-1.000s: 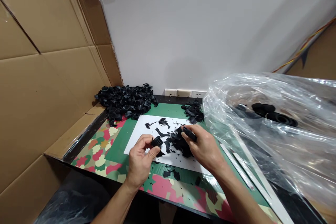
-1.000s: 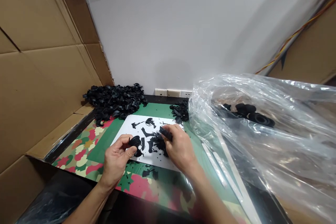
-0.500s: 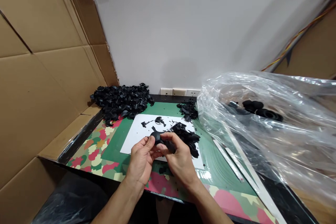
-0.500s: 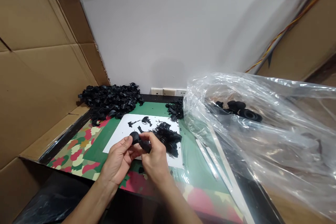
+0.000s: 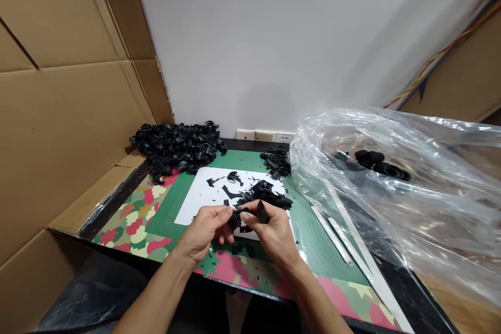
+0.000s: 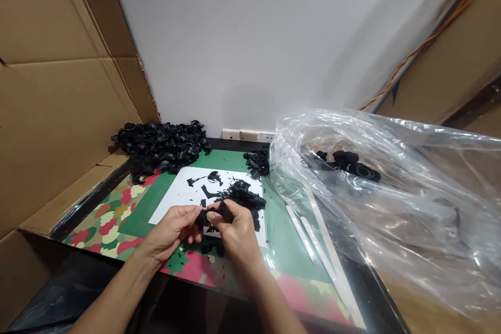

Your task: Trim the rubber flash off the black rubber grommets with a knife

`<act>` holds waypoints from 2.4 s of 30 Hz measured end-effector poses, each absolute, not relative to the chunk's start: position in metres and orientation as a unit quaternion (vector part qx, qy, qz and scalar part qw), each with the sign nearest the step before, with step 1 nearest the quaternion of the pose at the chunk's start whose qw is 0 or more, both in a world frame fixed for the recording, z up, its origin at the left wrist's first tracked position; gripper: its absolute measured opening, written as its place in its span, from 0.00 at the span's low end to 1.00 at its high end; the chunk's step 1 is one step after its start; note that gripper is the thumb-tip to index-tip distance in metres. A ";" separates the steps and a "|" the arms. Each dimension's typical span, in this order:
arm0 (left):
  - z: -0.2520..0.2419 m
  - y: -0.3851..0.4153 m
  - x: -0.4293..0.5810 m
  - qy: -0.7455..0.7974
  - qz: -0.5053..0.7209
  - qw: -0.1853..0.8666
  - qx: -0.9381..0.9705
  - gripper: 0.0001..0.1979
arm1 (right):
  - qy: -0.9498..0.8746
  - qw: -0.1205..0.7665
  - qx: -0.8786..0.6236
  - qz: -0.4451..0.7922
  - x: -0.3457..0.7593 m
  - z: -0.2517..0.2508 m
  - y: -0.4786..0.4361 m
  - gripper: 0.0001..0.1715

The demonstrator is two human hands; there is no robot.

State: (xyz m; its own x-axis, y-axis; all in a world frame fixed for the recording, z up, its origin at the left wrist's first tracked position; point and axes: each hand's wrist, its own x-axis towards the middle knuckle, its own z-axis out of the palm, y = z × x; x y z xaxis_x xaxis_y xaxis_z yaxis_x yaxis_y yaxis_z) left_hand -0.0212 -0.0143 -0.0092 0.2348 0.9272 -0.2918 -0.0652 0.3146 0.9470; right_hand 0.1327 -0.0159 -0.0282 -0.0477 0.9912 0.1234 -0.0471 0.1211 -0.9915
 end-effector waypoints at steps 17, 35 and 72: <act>-0.003 -0.016 -0.020 0.483 0.435 0.653 0.388 0.22 | -0.659 0.551 -0.376 0.348 0.137 -0.024 -0.014 0.05; -0.007 -0.032 -0.014 0.507 0.476 0.505 0.511 0.06 | -0.670 0.373 -0.623 0.154 0.118 -0.017 0.033 0.05; 0.016 -0.025 -0.050 0.496 0.479 0.570 0.447 0.10 | -0.780 0.288 -0.553 0.042 0.116 -0.007 0.037 0.07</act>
